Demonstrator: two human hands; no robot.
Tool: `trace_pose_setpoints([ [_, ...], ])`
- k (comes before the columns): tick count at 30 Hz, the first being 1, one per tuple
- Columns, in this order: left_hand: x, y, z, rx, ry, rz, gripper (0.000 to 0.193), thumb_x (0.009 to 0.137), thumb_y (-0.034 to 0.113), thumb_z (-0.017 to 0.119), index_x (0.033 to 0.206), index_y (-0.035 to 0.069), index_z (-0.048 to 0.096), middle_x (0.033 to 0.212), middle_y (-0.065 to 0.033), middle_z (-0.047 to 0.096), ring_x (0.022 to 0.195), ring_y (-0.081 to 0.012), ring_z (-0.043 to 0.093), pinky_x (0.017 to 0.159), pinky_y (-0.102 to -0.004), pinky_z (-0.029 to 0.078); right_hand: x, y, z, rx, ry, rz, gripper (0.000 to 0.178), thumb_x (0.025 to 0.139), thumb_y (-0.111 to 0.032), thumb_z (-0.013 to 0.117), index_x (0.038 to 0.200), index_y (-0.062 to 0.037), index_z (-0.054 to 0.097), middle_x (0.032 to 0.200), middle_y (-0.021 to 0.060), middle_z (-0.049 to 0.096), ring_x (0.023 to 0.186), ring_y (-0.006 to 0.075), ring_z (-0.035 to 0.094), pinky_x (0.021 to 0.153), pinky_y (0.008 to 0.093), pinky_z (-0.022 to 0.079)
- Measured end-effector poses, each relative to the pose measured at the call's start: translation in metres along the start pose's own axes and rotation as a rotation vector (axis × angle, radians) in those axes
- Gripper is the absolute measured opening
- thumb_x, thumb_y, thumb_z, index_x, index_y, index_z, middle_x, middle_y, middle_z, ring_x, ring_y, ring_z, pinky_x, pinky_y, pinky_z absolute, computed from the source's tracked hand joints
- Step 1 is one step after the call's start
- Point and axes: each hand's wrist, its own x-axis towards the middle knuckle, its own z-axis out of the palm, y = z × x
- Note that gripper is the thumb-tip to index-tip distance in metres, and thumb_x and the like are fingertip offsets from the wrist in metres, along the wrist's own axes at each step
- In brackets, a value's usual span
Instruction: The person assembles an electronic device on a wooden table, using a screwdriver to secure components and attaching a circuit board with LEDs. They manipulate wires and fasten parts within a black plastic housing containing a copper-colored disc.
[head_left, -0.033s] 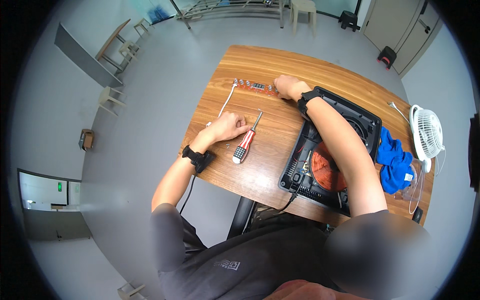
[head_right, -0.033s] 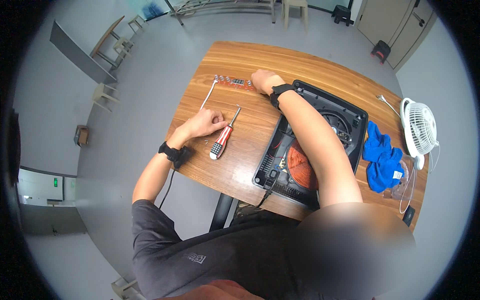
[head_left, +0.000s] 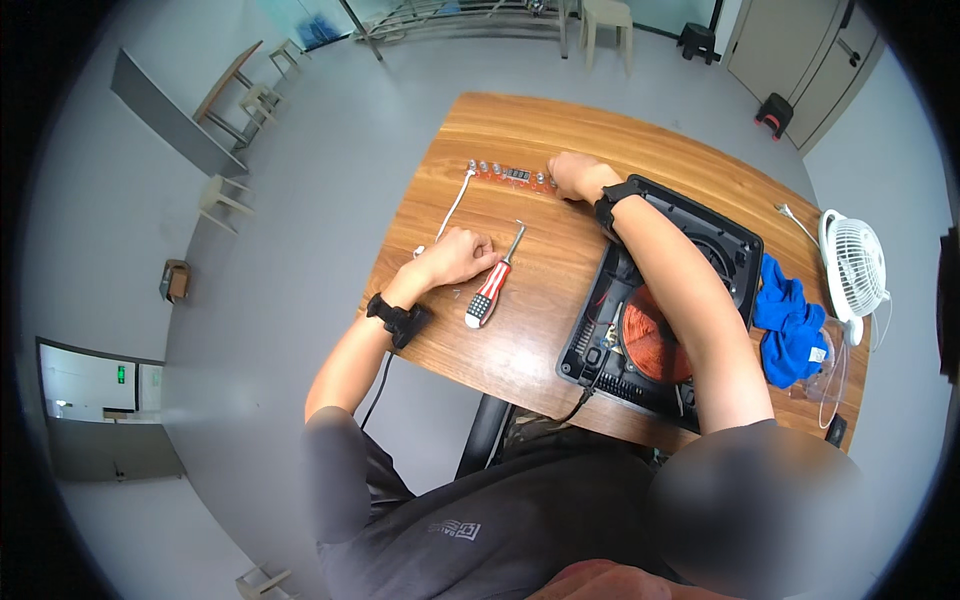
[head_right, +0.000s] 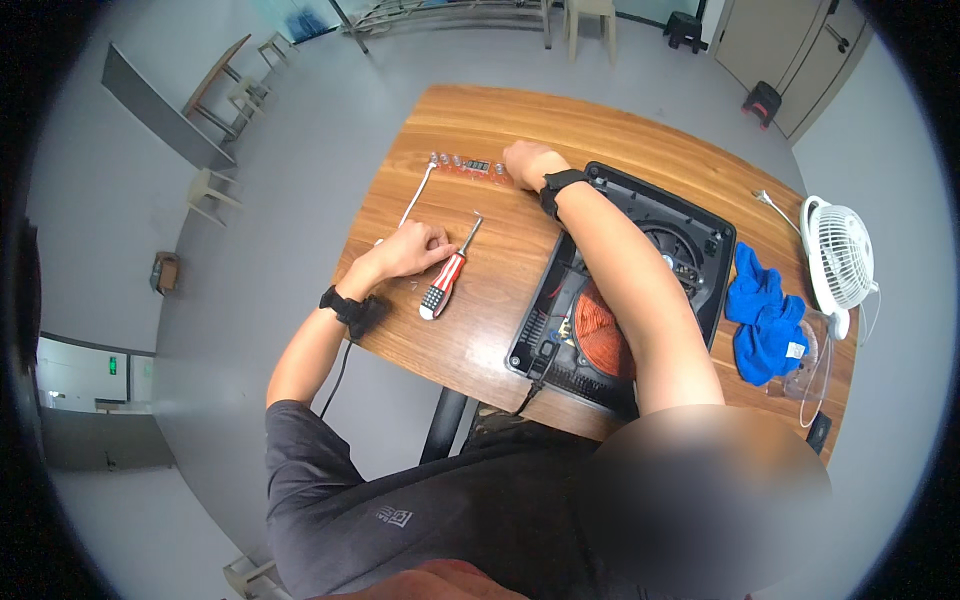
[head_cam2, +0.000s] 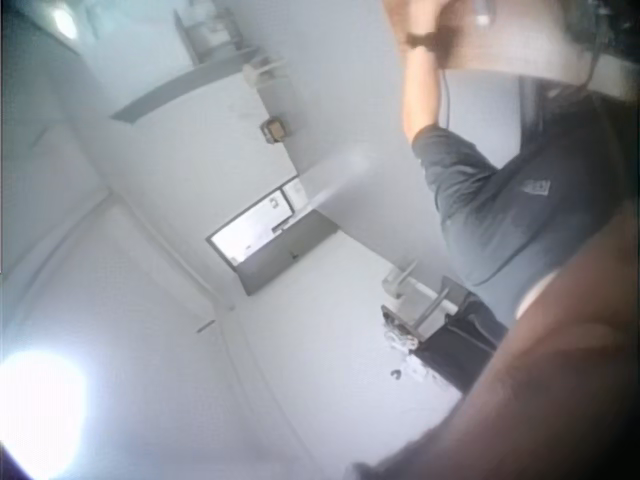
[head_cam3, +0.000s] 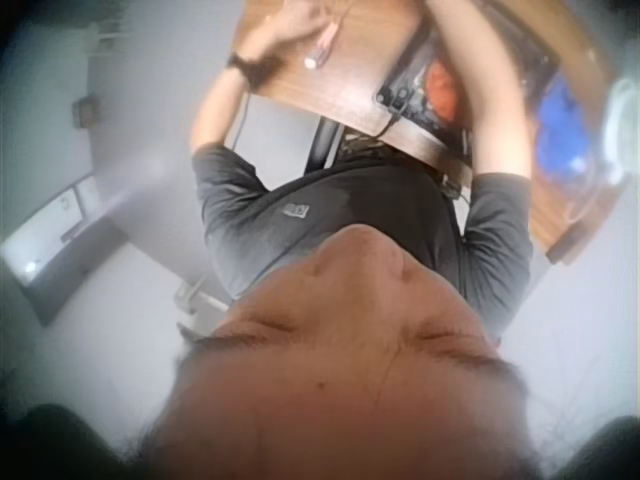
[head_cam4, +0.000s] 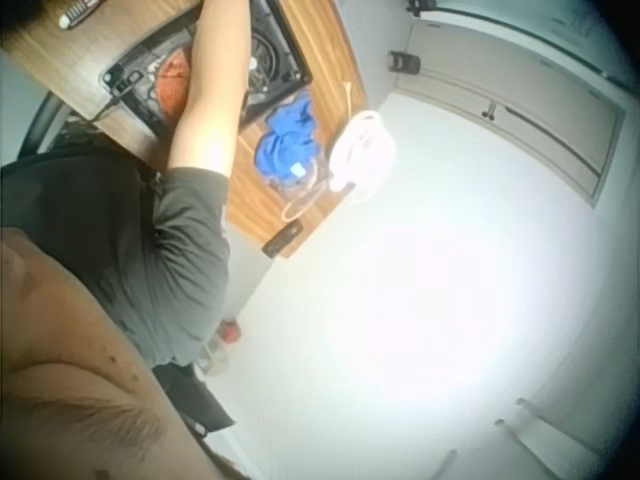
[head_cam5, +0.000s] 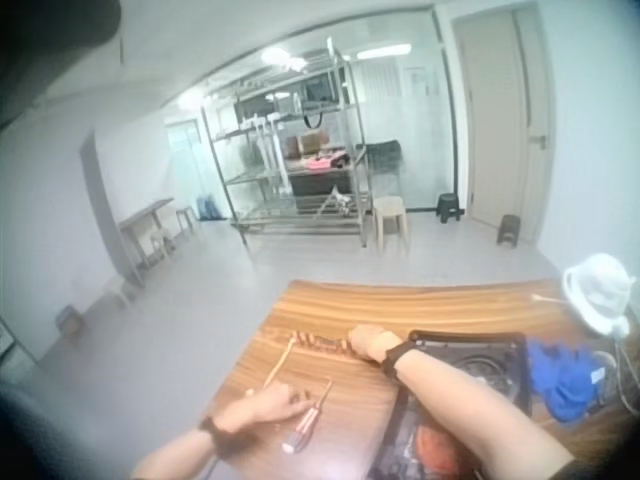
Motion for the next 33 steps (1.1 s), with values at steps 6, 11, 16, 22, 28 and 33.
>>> trace_pose_setpoints([
  [6,-0.002,0.000,-0.008,0.013,-0.021,0.031,0.033,0.097,0.030,0.070,0.085,-0.001,0.070,0.074,-0.0160,0.070,0.065,-0.0259,0.065,0.064,-0.0390,0.053,-0.006,-0.005,-0.011,-0.001,-0.045,0.006,0.028,0.086,-0.019,0.075,0.107,-0.0012,0.076,0.112,0.0200,0.074,0.106,0.0362,0.071,0.086,0.0428,0.060],
  [11,0.014,-0.022,-0.043,0.069,0.068,0.154,0.019,0.095,0.021,0.070,0.096,0.003,0.074,0.085,-0.0147,0.075,0.079,-0.0265,0.073,0.074,-0.0380,0.057,-0.002,-0.004,-0.006,-0.021,-0.013,0.002,0.029,0.089,-0.021,0.072,0.110,-0.0022,0.075,0.116,0.0189,0.073,0.108,0.0361,0.070,0.089,0.0413,0.058],
  [16,0.057,-0.050,-0.083,0.199,0.207,0.080,0.019,0.090,0.012,0.072,0.105,0.000,0.070,0.102,-0.0168,0.072,0.091,-0.0332,0.071,0.081,-0.0414,0.057,0.004,0.001,0.000,0.007,-0.003,0.021,0.027,0.092,-0.015,0.065,0.112,-0.0009,0.074,0.118,0.0211,0.072,0.110,0.0378,0.069,0.091,0.0419,0.057],
  [22,0.088,-0.073,-0.072,0.278,0.280,0.168,0.036,0.090,0.013,0.072,0.124,0.003,0.065,0.119,-0.0189,0.066,0.111,-0.0382,0.063,0.095,-0.0451,0.052,0.003,0.012,-0.005,0.057,0.054,0.027,0.026,0.093,-0.014,0.063,0.112,0.0009,0.073,0.117,0.0243,0.071,0.108,0.0405,0.069,0.090,0.0449,0.057],
  [28,0.112,-0.085,-0.052,0.284,0.226,0.240,0.036,0.090,0.015,0.073,0.123,0.004,0.067,0.113,-0.0180,0.067,0.105,-0.0387,0.064,0.093,-0.0445,0.053,0.002,0.018,-0.004,0.074,0.099,0.012,0.025,0.093,-0.014,0.064,0.110,0.0010,0.073,0.114,0.0247,0.071,0.105,0.0414,0.069,0.088,0.0449,0.058],
  [33,0.120,-0.081,-0.049,0.278,0.243,0.219,0.030,0.090,0.017,0.073,0.116,0.003,0.069,0.110,-0.0175,0.065,0.103,-0.0386,0.064,0.091,-0.0449,0.053,-0.012,0.012,-0.014,0.069,0.091,0.022,0.023,0.091,-0.013,0.066,0.108,0.0015,0.074,0.113,0.0246,0.072,0.105,0.0410,0.070,0.088,0.0446,0.058],
])
